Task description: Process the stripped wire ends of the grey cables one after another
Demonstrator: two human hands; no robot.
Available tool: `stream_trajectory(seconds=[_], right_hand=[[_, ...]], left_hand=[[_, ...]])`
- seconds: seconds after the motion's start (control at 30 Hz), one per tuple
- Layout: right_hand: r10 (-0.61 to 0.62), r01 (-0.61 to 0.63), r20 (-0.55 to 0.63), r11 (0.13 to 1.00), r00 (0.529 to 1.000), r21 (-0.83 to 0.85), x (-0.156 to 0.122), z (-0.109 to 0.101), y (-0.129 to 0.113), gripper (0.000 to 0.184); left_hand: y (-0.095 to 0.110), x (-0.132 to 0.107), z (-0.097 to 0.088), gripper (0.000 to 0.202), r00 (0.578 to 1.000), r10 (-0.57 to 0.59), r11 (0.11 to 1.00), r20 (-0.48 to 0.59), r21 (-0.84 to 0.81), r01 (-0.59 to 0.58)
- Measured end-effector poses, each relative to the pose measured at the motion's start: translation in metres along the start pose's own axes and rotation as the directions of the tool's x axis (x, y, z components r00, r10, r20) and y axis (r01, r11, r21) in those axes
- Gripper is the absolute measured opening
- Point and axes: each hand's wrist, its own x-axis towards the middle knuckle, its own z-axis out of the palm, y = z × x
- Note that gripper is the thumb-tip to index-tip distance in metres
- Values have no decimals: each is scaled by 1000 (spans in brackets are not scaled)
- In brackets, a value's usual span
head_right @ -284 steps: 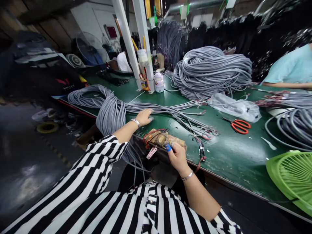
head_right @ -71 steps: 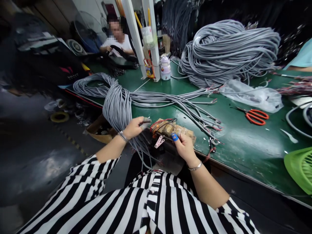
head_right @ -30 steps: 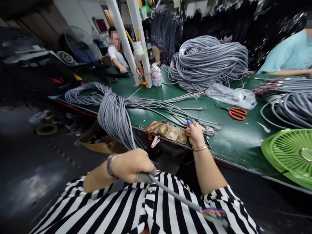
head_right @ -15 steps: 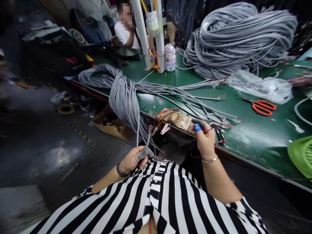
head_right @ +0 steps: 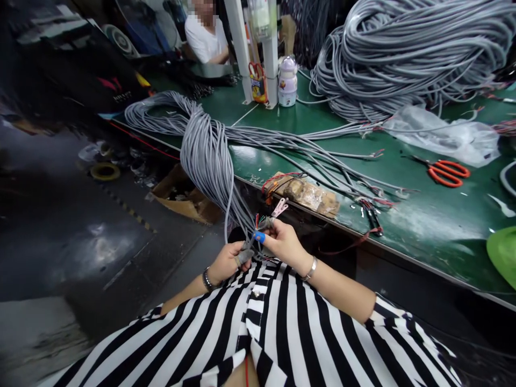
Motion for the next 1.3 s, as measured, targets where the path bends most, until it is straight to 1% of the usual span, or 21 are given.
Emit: stream_trajectory(seconds=[0.1,0.17,0.23,0.3,0.37,0.43,0.53,0.67,0.8,0.9,0.97,1.03,1.1,1.13,1.17,1.23,1.3], right_hand=[[22,-25,-37,996,999,-80,2,0,-4,41],[17,-28,-83,990,996,-137,3,0,-6,40],[-6,-15,-126,986,992,-166,4,0,-5,37],[-2,-16,-136,992,991,-127,4,1,-2,37],[34,-39,-115,999,993,-35,3,1,2,38],[65,-60,-92,997,994,53,1,1,4,39],[86,-77,-58,987,995,144,0,-1,2,38],[151,-152,28,946,988,287,2,-4,-2,34],[247,-278,129,878,960,389,5,-3,-1,33],[283,-332,174,836,943,438,7,-1,-1,33],[312,-384,226,792,923,475,9,-2,-3,33],[363,-472,305,738,880,483,11,-4,-3,33],[410,-544,363,698,837,466,12,-5,-2,33],[421,-554,366,700,830,451,13,-5,-2,33],[425,-543,344,718,837,435,13,-5,-1,33],[410,-475,239,782,880,404,12,-2,1,32],[360,-379,124,839,925,390,10,2,3,34]], left_hand=[[-8,5,3,19,997,13,996,-76,85,-7],[-11,7,4,12,989,91,977,-113,204,-66],[-12,9,4,14,971,198,930,-134,339,-143],[-14,10,3,18,955,261,890,-143,419,-180],[-17,11,2,18,958,244,895,-150,416,-163],[-19,13,1,16,970,189,923,-154,365,-122],[-20,15,2,14,986,102,963,-134,261,-65],[-12,17,3,15,998,12,995,-68,99,-5],[1,19,2,33,999,-16,989,45,-147,23],[7,22,3,43,997,0,964,73,-265,20],[6,24,5,49,997,15,943,80,-332,13],[3,26,9,54,992,16,911,127,-411,38],[0,28,12,54,983,11,878,185,-472,79],[-2,28,13,53,980,11,863,200,-497,92],[-4,29,14,52,980,16,848,200,-522,93],[-5,30,14,52,986,36,815,166,-576,67],[-6,32,12,52,992,53,780,111,-625,28]])
